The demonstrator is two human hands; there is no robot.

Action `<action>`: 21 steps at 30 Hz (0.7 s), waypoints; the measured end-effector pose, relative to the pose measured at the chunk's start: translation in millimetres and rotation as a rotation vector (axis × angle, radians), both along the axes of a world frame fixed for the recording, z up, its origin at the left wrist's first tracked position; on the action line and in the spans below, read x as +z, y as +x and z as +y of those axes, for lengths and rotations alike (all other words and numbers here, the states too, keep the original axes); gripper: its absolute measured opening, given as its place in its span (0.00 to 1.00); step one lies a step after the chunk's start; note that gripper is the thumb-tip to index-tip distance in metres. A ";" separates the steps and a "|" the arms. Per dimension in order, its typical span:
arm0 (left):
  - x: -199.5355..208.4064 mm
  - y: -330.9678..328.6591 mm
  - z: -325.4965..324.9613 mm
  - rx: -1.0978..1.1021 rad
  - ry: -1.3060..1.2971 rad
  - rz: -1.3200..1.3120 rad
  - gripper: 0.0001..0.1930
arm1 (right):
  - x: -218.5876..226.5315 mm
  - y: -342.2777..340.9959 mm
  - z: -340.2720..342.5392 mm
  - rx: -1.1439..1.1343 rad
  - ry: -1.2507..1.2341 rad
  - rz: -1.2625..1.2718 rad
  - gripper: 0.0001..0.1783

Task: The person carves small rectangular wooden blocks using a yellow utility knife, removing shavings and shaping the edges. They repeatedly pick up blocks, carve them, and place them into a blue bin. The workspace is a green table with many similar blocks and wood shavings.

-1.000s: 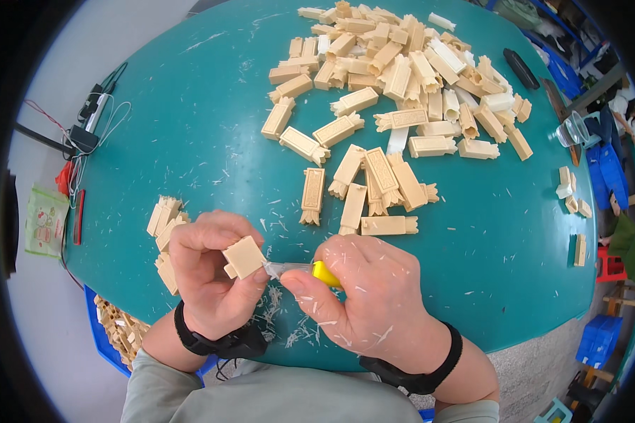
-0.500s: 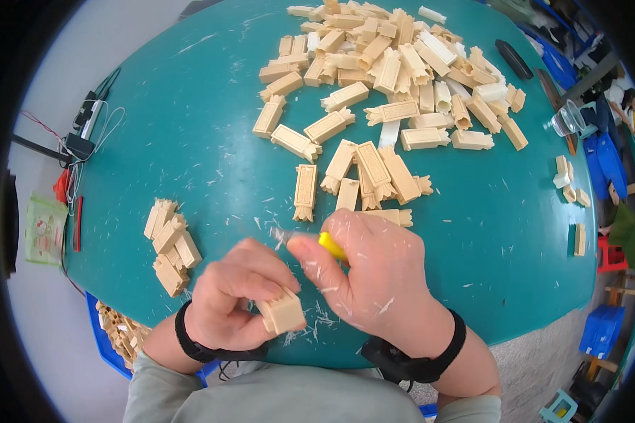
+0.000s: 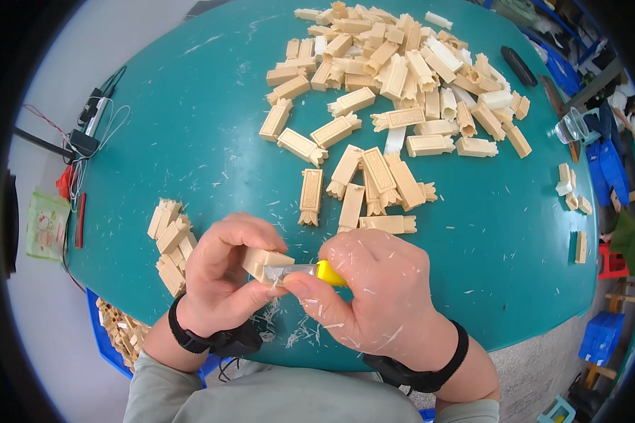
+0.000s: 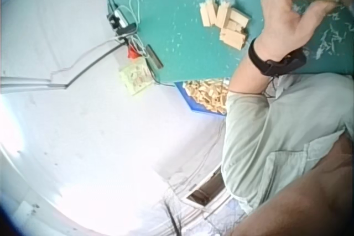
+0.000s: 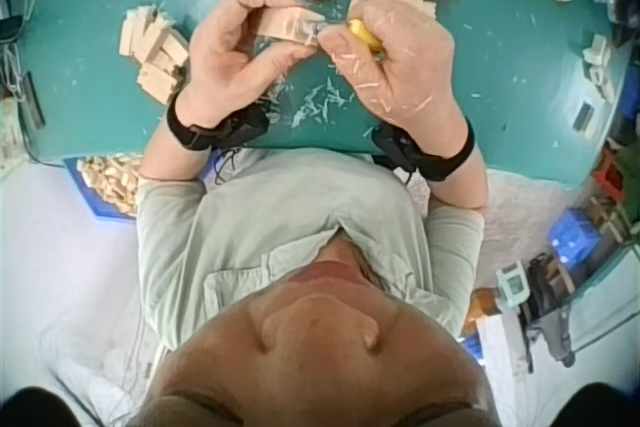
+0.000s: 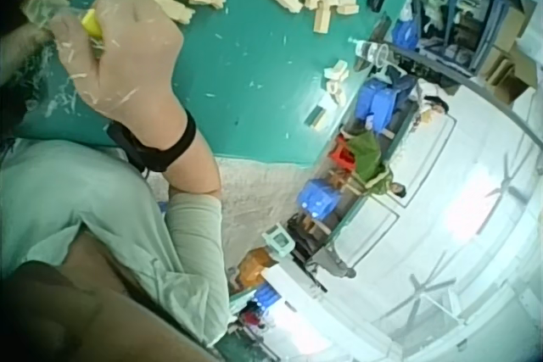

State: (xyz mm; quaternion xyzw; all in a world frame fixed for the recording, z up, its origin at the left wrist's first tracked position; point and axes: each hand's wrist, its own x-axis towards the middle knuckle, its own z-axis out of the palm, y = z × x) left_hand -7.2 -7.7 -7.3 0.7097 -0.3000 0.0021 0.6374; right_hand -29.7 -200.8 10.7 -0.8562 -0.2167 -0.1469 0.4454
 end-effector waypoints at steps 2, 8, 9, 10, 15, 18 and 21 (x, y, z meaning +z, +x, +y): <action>0.4 1.8 1.1 0.013 0.042 -0.035 0.19 | -0.8 -0.9 0.3 -0.012 -0.051 -0.004 0.15; 6.4 1.9 1.0 0.036 0.122 -0.075 0.19 | -6.0 2.5 -0.2 -0.059 -0.076 -0.061 0.16; 7.2 2.0 1.4 0.035 0.133 -0.073 0.18 | -5.4 2.7 -0.1 -0.067 -0.078 -0.050 0.15; 7.8 2.2 1.6 0.034 0.144 -0.072 0.18 | -4.5 2.8 -0.3 -0.076 -0.080 -0.040 0.15; 11.5 5.3 3.9 -0.133 0.204 -0.143 0.17 | -5.6 6.2 -3.8 -0.227 -0.113 0.152 0.15; 12.2 5.3 3.8 -0.110 0.201 -0.142 0.17 | -0.2 6.9 -3.9 -0.232 0.017 0.309 0.15; 16.8 10.4 5.6 -0.007 0.242 -0.220 0.17 | 2.8 3.9 -2.1 -0.157 0.184 0.353 0.15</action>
